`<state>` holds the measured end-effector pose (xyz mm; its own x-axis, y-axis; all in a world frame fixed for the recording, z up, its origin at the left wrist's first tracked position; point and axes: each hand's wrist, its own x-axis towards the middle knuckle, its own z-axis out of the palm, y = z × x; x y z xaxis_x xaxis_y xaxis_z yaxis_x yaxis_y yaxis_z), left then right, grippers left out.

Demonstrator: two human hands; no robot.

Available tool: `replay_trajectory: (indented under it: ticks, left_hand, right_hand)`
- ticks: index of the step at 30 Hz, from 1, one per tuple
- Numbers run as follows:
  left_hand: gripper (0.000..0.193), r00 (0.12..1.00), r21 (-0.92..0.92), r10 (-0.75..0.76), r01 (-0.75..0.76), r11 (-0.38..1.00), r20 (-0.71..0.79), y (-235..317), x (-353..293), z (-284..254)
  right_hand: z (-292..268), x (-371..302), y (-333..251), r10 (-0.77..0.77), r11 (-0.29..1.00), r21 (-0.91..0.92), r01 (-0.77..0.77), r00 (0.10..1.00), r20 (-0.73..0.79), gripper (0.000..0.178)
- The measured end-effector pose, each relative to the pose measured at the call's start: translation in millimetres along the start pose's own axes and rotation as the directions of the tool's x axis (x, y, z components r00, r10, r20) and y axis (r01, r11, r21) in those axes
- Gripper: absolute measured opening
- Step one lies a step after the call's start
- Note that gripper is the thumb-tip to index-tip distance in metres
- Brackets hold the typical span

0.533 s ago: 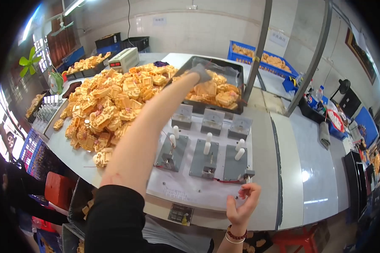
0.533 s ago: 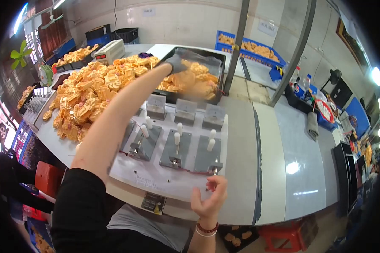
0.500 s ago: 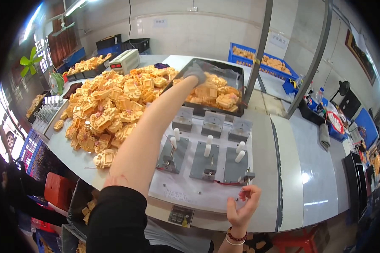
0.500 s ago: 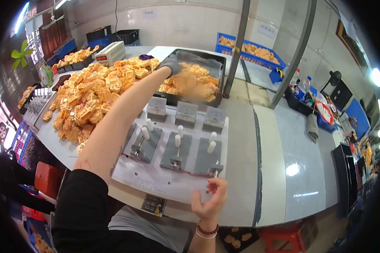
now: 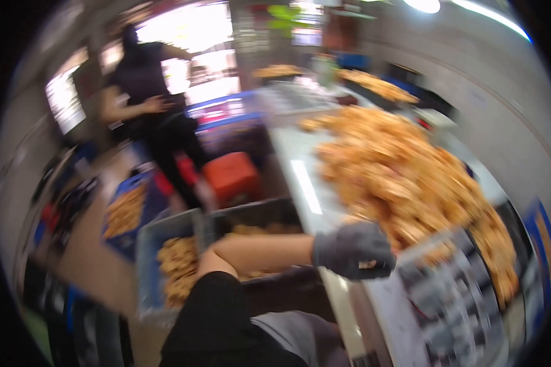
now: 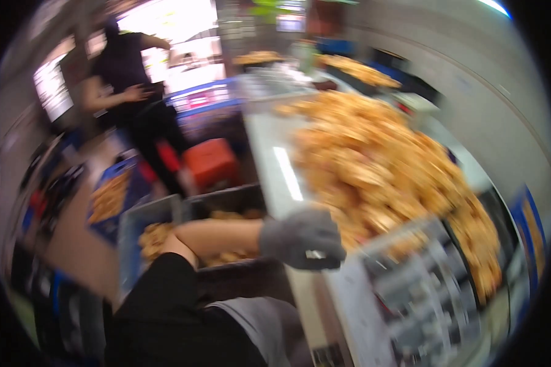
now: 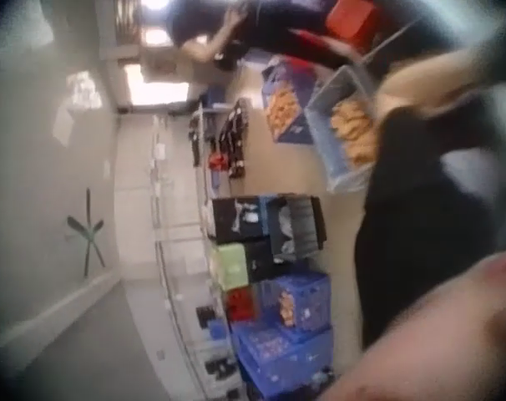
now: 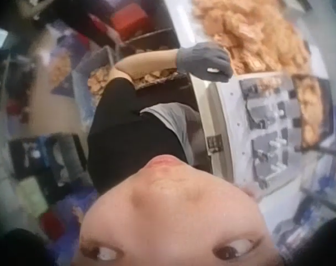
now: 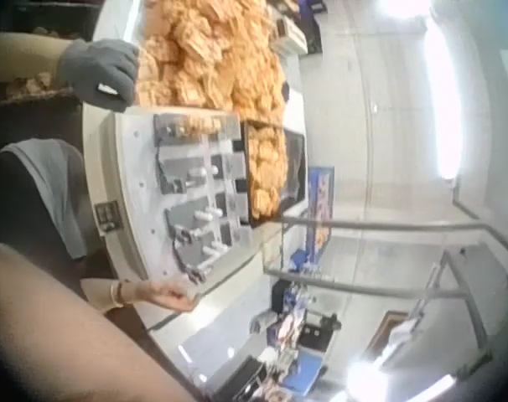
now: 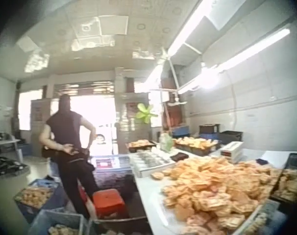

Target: The person assembles or tests plastic toy tank components by hand using a specialized fixture on a factory production line.

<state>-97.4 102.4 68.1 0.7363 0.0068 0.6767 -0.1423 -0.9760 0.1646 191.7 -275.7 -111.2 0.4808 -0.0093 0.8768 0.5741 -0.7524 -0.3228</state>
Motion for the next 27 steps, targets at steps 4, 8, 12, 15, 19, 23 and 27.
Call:
replay_trajectory:
  ticks: [4, 8, 12, 15, 19, 23, 27]
  left_hand:
    - [0.01, 0.664, -0.187, -0.703, 0.68, 0.709, -0.255, 55.5, -162.6, -41.5]
    - [0.015, 0.091, -0.332, -0.888, 0.906, 0.262, -0.451, 106.8, -252.8, -51.9]
    - [0.016, -0.076, -0.494, -0.868, 0.845, 0.205, -0.49, 99.6, -272.1, -48.0]
    - [0.012, -0.017, -0.481, -0.943, 0.863, 0.154, -0.332, 83.3, -240.1, -57.0]
    - [0.011, 0.146, -0.51, -0.942, 0.81, 0.29, -0.304, 64.4, -223.3, -43.5]
    - [0.013, 0.168, -0.529, -0.959, 0.805, 0.268, -0.23, 59.4, -218.4, -33.5]
    - [0.013, 0.129, -0.532, -0.972, 0.819, 0.216, -0.195, 61.0, -221.7, -32.0]
  right_hand:
    - [-26.6, 6.8, -73.8, -0.005, 0.711, 0.703, 0.0, 1.0, 0.005, 0.041]
    - [-8.9, 8.4, -116.9, -0.287, 0.589, 0.808, -0.029, 0.927, 0.242, 0.027]
    - [-11.5, 18.3, -148.8, -0.414, 0.576, 0.81, -0.115, 0.813, 0.41, 0.022]
    - [-39.3, 54.9, -190.7, -0.302, 0.927, 0.348, -0.14, 0.275, 0.913, 0.033]
    - [-50.0, 60.5, -193.3, -0.235, 0.931, 0.298, -0.209, 0.281, 0.93, 0.034]
    - [-56.0, 64.9, -205.9, -0.224, 0.945, 0.284, -0.163, 0.31, 0.924, 0.037]
    - [-58.6, 70.1, -213.6, -0.281, 0.942, 0.322, -0.095, 0.301, 0.911, 0.036]
